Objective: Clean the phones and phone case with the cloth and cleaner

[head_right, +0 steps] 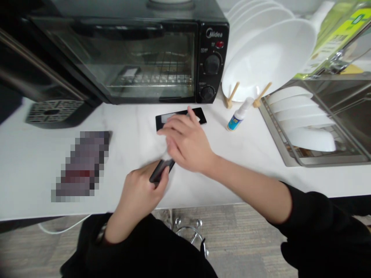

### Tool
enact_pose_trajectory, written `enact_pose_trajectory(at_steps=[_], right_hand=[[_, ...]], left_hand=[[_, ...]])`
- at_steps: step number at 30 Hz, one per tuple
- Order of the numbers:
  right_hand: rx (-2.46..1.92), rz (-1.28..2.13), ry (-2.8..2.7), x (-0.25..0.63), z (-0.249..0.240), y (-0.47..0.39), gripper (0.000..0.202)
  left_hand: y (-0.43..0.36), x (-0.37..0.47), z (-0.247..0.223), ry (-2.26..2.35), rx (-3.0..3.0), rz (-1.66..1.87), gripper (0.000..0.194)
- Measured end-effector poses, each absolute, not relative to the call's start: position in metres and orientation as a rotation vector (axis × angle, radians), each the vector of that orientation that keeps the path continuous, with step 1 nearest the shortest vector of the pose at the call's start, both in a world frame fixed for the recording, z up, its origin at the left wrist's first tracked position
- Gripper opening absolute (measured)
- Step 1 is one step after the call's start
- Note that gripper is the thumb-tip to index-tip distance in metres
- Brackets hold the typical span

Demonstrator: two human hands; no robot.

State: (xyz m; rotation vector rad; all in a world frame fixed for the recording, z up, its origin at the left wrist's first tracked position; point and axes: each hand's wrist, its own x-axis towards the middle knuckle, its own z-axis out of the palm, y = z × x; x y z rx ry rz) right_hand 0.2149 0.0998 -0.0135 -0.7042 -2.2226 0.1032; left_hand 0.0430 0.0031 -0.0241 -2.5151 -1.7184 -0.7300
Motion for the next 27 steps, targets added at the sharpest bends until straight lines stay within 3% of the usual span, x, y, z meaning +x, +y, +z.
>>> enact_pose_trajectory(at_steps=[4, 11, 17, 23, 27], right_hand=[[-0.252, 0.059, -2.452, 0.206, -0.013, 0.084, 0.039], [-0.787, 0.112, -2.194, 0.227, -0.014, 0.119, 0.035], [-0.159, 0.025, -2.496, 0.206, -0.011, 0.084, 0.038], [-0.729, 0.056, -2.239, 0.227, -0.014, 0.119, 0.038], [-0.5, 0.062, -2.349, 0.217, -0.012, 0.099, 0.038]], left_hand=[[0.003, 0.04, -0.028, -1.597, -2.47, -0.711, 0.022], [0.005, 0.043, -0.019, -1.755, -2.574, -0.742, 0.019], [0.001, 0.04, -0.03, -1.642, -2.469, -0.753, 0.017], [0.004, 0.043, -0.022, -1.746, -2.561, -0.722, 0.02], [0.002, 0.041, -0.025, -1.745, -2.532, -0.721, 0.019]])
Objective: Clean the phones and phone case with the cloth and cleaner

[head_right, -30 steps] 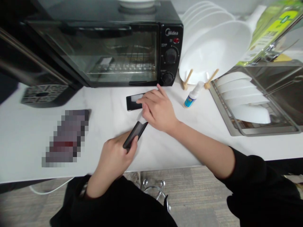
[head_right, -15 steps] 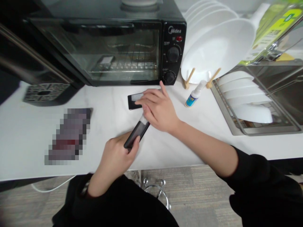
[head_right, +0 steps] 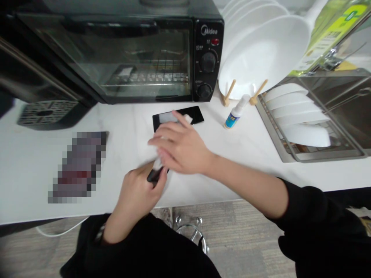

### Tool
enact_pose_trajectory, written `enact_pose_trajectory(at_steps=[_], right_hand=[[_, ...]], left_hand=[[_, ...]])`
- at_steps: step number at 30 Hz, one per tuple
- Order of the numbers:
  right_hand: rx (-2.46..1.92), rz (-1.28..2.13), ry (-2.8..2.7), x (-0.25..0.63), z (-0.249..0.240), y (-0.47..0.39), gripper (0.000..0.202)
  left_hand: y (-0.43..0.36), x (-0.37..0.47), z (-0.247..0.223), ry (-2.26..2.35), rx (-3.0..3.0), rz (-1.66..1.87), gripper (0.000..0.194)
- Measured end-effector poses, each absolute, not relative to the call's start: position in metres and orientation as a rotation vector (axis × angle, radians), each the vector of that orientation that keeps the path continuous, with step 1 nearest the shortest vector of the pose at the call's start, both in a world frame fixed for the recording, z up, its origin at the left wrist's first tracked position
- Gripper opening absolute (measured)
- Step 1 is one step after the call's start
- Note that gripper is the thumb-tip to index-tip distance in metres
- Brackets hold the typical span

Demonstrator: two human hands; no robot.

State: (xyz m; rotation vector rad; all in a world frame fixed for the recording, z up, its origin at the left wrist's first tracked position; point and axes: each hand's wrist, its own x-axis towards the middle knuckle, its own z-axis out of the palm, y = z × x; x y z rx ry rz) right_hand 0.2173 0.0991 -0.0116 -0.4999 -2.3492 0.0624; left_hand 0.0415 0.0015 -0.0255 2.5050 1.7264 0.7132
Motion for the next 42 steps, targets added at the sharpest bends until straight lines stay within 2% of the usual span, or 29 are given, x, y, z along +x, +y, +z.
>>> enact_pose_trajectory(at_steps=[2, 4, 8, 11, 17, 22, 24, 29, 31, 36, 38, 42], right_hand=[[-0.233, 0.025, -2.495, 0.21, -0.011, 0.086, 0.039], [-0.152, -0.017, -2.537, 0.208, -0.012, 0.085, 0.042], [-0.545, 0.024, -2.344, 0.221, -0.015, 0.111, 0.042], [-0.75, 0.093, -2.233, 0.223, -0.014, 0.111, 0.038], [-0.231, 0.072, -2.498, 0.21, -0.01, 0.082, 0.039], [-0.703, 0.073, -2.239, 0.223, -0.015, 0.114, 0.039], [-0.766, 0.096, -2.206, 0.223, -0.014, 0.113, 0.038], [-0.272, 0.105, -2.49, 0.209, -0.007, 0.08, 0.037], [-0.21, 0.067, -2.514, 0.21, -0.008, 0.082, 0.038], [-0.715, 0.099, -2.233, 0.227, -0.014, 0.12, 0.039], [-0.76, 0.112, -2.207, 0.226, -0.013, 0.119, 0.039], [-0.342, 0.056, -2.428, 0.209, -0.009, 0.086, 0.036]], left_hand=[[0.001, 0.039, -0.029, 1.752, 2.53, 0.726, 0.014], [0.001, 0.038, -0.029, 1.772, 2.533, 0.711, 0.012], [0.004, 0.042, -0.022, 1.756, 2.487, 0.658, 0.022], [0.004, 0.044, -0.02, 1.741, 2.47, 0.668, 0.023], [0.0, 0.039, -0.027, 1.752, 2.527, 0.695, 0.014], [0.004, 0.042, -0.021, 1.698, 2.484, 0.694, 0.023], [0.004, 0.043, -0.02, 1.691, 2.472, 0.703, 0.024], [-0.001, 0.04, -0.025, 1.712, 2.519, 0.802, 0.017], [0.0, 0.039, -0.025, 1.703, 2.51, 0.801, 0.015], [0.004, 0.043, -0.02, 1.695, 2.474, 0.705, 0.024], [0.004, 0.044, -0.02, 1.697, 2.474, 0.705, 0.024], [0.001, 0.039, -0.026, 1.739, 2.506, 0.78, 0.016]])
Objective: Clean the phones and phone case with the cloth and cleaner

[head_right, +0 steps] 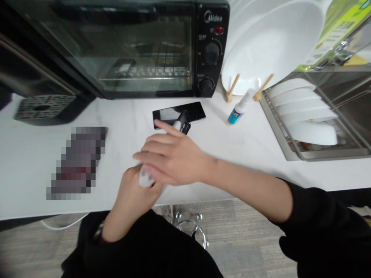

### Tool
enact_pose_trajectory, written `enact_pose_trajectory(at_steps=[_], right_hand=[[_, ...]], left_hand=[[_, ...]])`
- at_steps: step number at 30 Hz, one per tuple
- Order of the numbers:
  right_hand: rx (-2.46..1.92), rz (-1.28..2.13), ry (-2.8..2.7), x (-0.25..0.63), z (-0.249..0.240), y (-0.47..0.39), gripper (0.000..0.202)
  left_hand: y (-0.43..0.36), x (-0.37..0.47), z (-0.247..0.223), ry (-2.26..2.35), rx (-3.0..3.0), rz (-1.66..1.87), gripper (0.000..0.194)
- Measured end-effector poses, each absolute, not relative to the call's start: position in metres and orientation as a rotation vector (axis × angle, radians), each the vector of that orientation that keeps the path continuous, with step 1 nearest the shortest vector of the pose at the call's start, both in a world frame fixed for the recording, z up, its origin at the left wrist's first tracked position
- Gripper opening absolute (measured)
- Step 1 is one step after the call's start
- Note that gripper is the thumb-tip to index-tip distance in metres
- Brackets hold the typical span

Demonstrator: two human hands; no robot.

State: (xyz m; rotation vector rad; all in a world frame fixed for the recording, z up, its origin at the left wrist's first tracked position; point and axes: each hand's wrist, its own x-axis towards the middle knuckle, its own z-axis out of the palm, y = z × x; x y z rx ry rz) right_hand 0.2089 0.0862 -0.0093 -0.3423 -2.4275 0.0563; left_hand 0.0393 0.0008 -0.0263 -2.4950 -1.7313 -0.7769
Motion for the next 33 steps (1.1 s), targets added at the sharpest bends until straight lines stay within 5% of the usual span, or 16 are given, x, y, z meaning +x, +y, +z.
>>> enact_pose_trajectory(at_steps=[3, 10, 16, 23, 29, 33], right_hand=[[-0.198, 0.01, -2.497, 0.207, -0.01, 0.082, 0.04], [-0.798, 0.146, -2.201, 0.222, -0.014, 0.114, 0.04], [-0.256, 0.044, -2.492, 0.206, -0.01, 0.08, 0.04], [-0.728, 0.077, -2.238, 0.222, -0.013, 0.11, 0.041], [-0.215, 0.012, -2.508, 0.209, -0.01, 0.085, 0.041], [-0.579, 0.085, -2.33, 0.221, -0.013, 0.106, 0.04]], left_hand=[[0.0, 0.037, -0.028, -1.733, -2.486, -0.784, 0.01], [0.004, 0.046, -0.018, -1.811, -2.558, -0.712, 0.028], [0.0, 0.039, -0.026, -1.767, -2.495, -0.79, 0.017], [0.005, 0.043, -0.02, -1.773, -2.588, -0.716, 0.025], [0.001, 0.039, -0.026, -1.706, -2.511, -0.795, 0.018], [0.002, 0.042, -0.022, -1.777, -2.563, -0.725, 0.026]])
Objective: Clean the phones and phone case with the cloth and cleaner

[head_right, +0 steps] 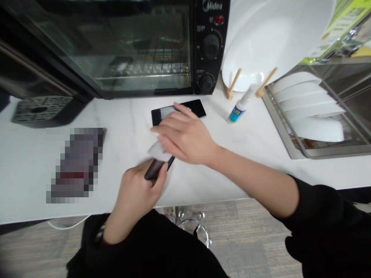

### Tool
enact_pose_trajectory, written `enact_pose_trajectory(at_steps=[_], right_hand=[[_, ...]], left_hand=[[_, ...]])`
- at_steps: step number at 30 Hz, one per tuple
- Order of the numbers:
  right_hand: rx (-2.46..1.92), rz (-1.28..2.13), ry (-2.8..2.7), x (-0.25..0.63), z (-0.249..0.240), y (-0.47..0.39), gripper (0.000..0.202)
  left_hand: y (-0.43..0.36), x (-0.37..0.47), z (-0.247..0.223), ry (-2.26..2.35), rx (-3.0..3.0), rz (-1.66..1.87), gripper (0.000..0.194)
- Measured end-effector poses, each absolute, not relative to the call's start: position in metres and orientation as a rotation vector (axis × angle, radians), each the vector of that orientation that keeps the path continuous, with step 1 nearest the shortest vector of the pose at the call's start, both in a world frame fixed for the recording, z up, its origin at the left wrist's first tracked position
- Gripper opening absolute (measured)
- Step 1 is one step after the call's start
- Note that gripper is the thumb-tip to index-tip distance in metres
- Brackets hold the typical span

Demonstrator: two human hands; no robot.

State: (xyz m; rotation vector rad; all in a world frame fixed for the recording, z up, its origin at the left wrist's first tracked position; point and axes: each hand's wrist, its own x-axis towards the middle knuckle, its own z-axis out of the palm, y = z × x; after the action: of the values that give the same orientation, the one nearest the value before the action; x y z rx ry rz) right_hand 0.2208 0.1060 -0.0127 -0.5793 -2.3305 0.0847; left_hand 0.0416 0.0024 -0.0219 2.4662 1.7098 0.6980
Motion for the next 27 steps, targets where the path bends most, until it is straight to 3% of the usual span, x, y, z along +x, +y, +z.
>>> enact_pose_trajectory(at_steps=[3, 9, 16, 22, 27], right_hand=[[-0.733, 0.118, -2.235, 0.222, -0.012, 0.11, 0.039], [-0.155, -0.026, -2.516, 0.21, -0.009, 0.088, 0.04], [-0.696, 0.055, -2.257, 0.223, -0.01, 0.11, 0.039], [-0.18, -0.116, -2.584, 0.211, -0.006, 0.085, 0.043], [-0.648, -0.028, -2.392, 0.221, -0.007, 0.106, 0.05]], left_hand=[[0.003, 0.043, -0.02, 1.703, 2.43, 0.694, 0.024], [0.001, 0.039, -0.027, 1.714, 2.503, 0.82, 0.017], [0.003, 0.041, -0.023, 1.675, 2.455, 0.695, 0.02], [0.001, 0.039, -0.027, 1.707, 2.526, 0.799, 0.014], [0.003, 0.043, -0.021, 1.686, 2.475, 0.696, 0.022]])
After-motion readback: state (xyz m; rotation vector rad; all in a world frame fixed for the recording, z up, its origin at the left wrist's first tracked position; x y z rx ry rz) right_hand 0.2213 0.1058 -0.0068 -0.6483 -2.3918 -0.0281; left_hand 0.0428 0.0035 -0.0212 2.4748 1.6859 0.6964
